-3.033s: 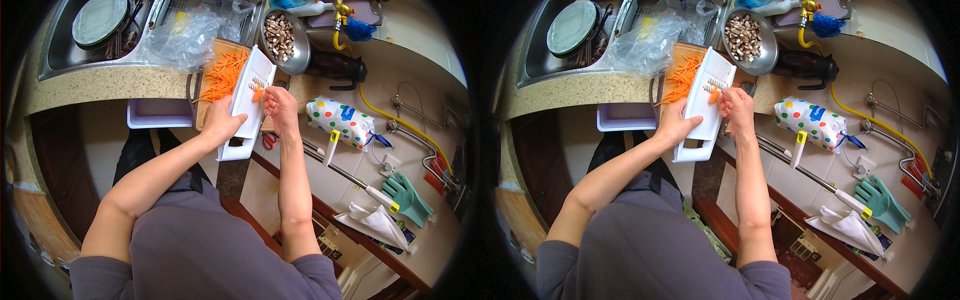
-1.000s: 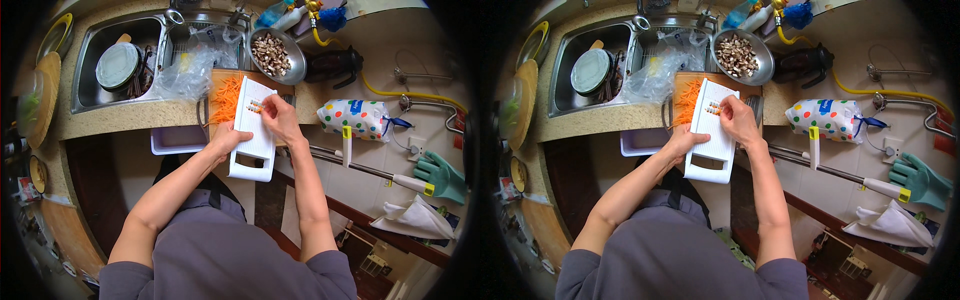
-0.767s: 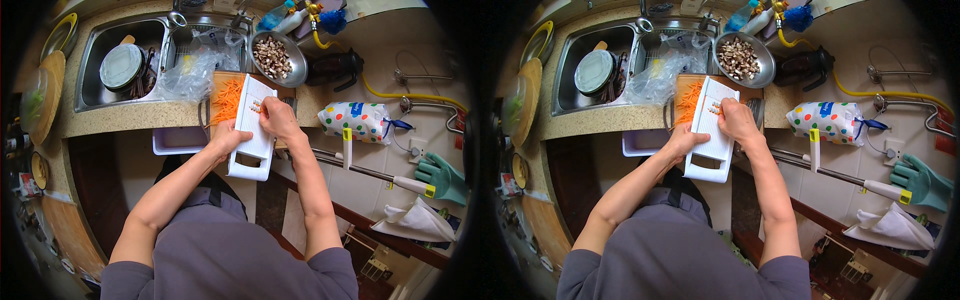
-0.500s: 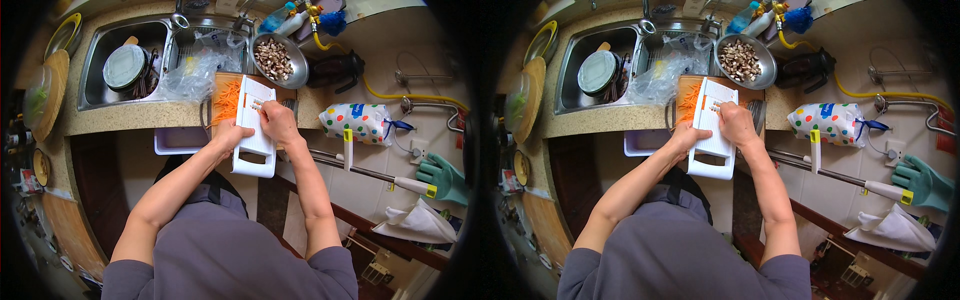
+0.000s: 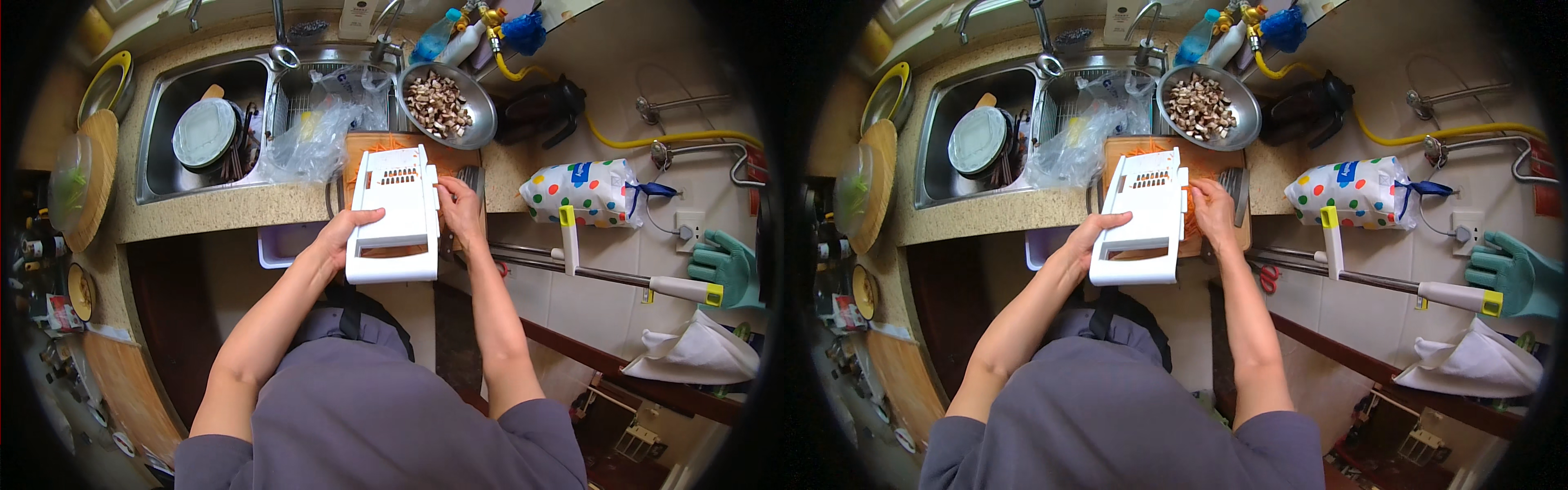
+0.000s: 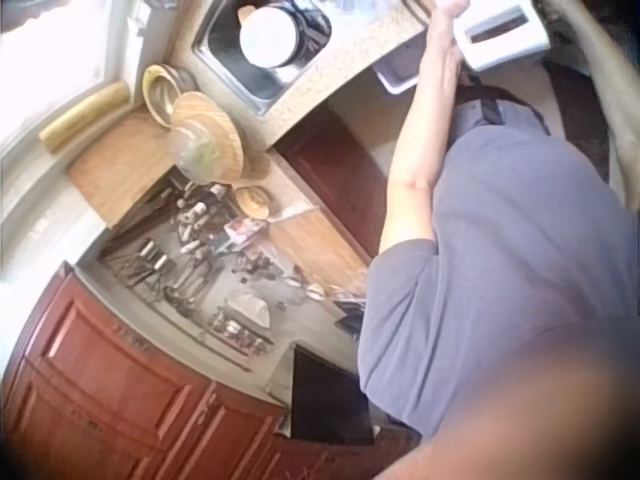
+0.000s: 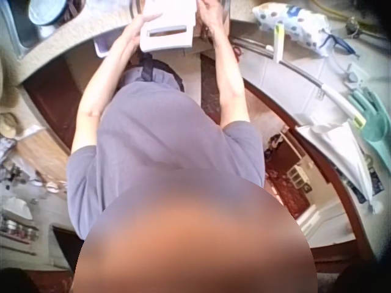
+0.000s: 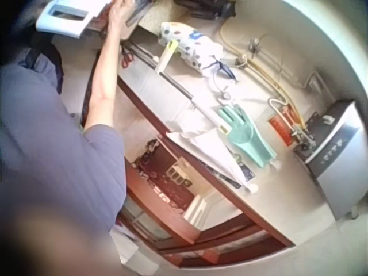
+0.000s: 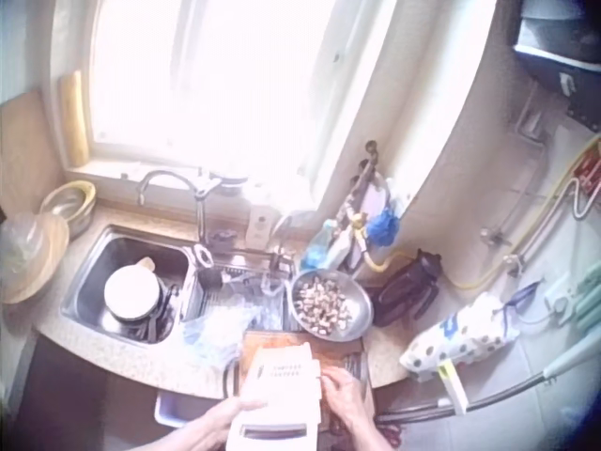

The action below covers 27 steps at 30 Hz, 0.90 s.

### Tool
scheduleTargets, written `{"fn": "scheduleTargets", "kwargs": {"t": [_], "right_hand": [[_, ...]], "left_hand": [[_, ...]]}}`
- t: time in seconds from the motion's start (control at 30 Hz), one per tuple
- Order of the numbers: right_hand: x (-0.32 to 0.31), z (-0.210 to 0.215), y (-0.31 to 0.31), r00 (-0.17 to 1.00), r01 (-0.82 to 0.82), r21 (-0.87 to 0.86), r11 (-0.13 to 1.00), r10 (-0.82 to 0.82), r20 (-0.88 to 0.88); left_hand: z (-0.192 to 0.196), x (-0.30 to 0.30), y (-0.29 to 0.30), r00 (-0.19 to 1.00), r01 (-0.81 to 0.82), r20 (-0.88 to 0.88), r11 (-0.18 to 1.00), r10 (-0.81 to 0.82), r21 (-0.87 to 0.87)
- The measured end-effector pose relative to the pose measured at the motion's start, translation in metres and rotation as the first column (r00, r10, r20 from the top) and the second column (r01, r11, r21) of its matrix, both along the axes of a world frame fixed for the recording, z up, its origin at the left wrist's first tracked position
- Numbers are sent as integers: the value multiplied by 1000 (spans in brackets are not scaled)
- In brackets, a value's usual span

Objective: Grating a carrot using a handheld grater in a kitchen.

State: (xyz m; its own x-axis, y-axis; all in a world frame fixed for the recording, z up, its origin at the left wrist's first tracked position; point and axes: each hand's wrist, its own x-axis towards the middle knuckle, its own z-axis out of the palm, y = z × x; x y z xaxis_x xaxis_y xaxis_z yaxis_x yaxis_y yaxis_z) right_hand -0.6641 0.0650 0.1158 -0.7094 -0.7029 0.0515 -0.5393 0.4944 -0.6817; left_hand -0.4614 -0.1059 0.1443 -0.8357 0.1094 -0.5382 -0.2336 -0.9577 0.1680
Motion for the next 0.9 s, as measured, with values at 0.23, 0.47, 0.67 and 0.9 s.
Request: {"fn": "scheduleTargets", "kwargs": {"t": [0.23,0.47,0.67,0.9], "right_hand": [[33,34,-31,568,329,-413,849,171,805],[32,24,-23,647,297,-328,897,63,760],[48,26,-14,524,449,-416,791,143,839],[53,32,0,201,539,-447,714,406,891]], "left_hand": [[-10,-16,16,1000,7,-10,994,-8,-111],[-9,-19,13,1000,25,11,989,-23,-147],[5,-16,-1,994,99,-14,951,-108,-293],[-7,-12,20,986,147,35,745,-164,-651]]}}
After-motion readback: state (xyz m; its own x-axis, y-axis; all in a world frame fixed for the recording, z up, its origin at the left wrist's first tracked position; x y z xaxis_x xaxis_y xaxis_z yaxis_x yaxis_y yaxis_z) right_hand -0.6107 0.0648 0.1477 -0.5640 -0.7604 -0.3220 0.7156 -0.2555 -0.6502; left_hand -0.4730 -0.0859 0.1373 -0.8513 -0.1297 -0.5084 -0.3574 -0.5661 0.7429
